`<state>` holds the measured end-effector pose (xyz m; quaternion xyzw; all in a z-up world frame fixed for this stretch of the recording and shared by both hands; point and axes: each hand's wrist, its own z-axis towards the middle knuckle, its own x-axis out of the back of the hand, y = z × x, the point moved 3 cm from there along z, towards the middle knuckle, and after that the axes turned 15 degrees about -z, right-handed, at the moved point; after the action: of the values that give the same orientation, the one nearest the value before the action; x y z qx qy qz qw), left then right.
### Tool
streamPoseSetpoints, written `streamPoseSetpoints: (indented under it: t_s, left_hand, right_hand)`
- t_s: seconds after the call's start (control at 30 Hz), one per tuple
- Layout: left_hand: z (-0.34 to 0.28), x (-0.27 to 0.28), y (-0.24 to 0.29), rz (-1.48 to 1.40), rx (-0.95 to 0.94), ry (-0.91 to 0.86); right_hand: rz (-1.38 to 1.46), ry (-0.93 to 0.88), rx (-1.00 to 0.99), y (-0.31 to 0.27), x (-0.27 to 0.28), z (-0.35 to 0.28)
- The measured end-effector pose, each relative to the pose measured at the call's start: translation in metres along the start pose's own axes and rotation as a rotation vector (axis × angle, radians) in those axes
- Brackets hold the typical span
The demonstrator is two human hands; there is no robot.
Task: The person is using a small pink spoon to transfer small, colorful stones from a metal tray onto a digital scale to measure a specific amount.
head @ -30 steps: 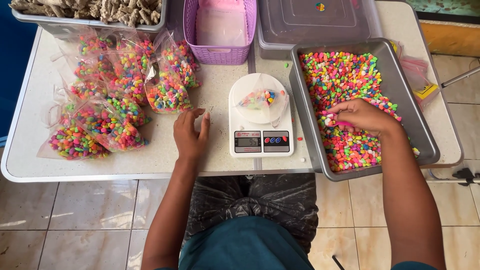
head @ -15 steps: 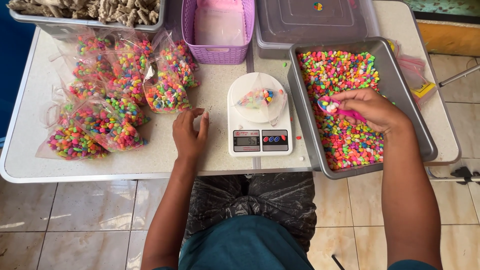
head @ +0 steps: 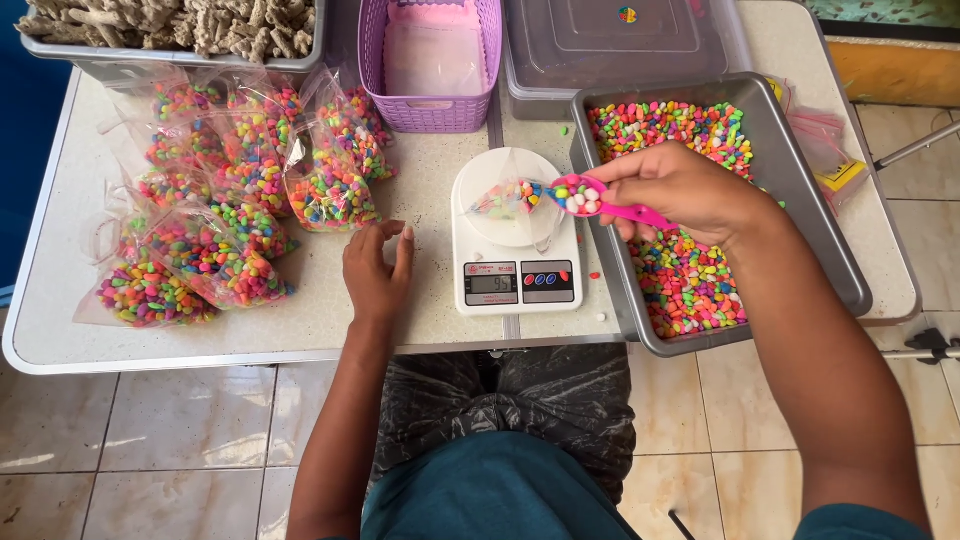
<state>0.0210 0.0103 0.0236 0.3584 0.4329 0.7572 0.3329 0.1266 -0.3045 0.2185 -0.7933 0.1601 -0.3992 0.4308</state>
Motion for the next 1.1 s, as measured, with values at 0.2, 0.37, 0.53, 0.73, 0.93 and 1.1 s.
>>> streamPoseSetpoints:
  t_s: [0.2, 0.37, 0.53, 0.73, 0.93, 1.1]
  left_hand:
    - [0.001, 0.000, -0.003, -0.004, -0.011, -0.006]
    - [0.001, 0.000, -0.001, 0.005, -0.013, -0.012]
    - [0.001, -0.001, -0.002, 0.004, -0.010, -0.016]
    - [0.000, -0.002, -0.007, 0.015, -0.016, -0.011]
    - [-0.001, -0.003, -0.008, 0.019, 0.012, -0.011]
    - [0.000, -0.002, -0.003, 0.050, -0.012, -0.018]
  right_hand:
    - [-0.020, -0.026, 0.009, -0.013, -0.009, 0.006]
    - [-0.033, -0.008, 0.008, -0.018, -0.011, 0.010]
    - [-0.042, 0.003, 0.009, -0.020, -0.016, 0.017]
    - [-0.193, 0.056, 0.009, -0.028, -0.026, 0.023]
    - [-0.504, 0.097, 0.003, -0.025, -0.033, 0.033]
    - [-0.870, 0.241, 0.127, -0.007, -0.041, 0.046]
